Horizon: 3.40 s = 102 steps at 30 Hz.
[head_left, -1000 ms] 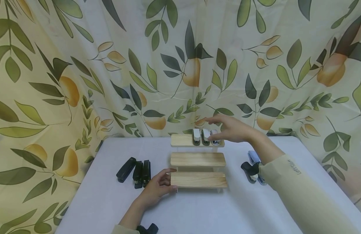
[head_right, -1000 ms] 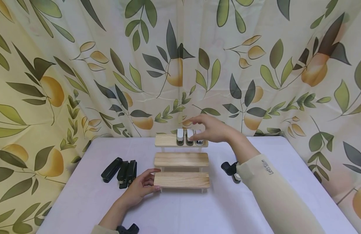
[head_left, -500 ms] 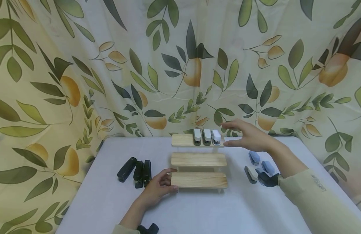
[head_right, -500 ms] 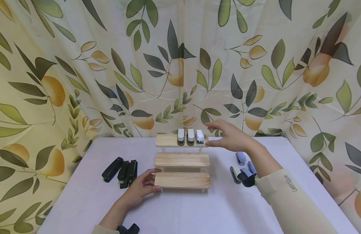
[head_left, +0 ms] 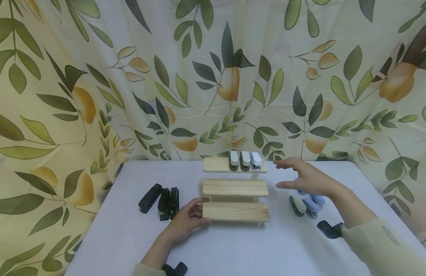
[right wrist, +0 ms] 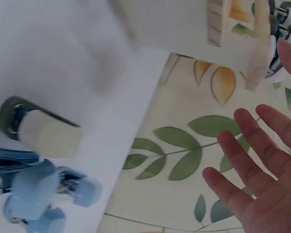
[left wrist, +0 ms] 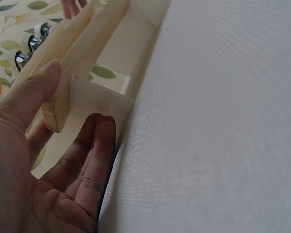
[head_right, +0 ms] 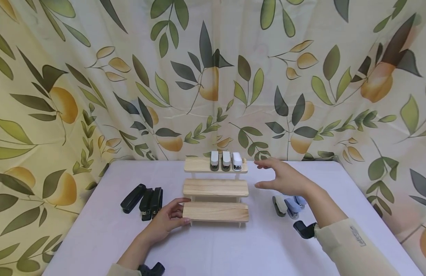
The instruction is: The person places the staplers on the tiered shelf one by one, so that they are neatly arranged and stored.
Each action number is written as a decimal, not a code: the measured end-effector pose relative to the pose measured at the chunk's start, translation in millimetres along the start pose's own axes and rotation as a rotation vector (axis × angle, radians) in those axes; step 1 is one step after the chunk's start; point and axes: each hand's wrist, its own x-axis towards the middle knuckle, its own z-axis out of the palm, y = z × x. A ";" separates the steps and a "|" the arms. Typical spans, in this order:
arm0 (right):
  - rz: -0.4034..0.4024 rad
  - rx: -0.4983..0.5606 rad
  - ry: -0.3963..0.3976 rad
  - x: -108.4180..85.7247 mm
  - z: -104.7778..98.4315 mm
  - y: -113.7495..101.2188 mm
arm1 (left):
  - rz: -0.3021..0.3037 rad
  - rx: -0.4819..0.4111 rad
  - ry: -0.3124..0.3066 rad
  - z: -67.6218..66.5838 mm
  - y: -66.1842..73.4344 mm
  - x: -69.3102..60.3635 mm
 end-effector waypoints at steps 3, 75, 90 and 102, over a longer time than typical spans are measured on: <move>0.023 -0.007 -0.015 -5.8 6.5 8.1 | 0.002 0.003 -0.004 -0.1 -0.1 -0.2; 0.313 -0.098 -0.287 -23.8 40.1 70.4 | 0.007 -0.005 -0.011 -1.1 1.5 -1.5; 0.330 -0.110 -0.261 -19.5 42.5 74.9 | 0.010 -0.002 0.001 -1.0 -0.8 0.1; 0.315 -0.100 -0.225 -20.2 39.6 72.1 | 0.008 -0.006 0.006 0.1 -1.8 1.0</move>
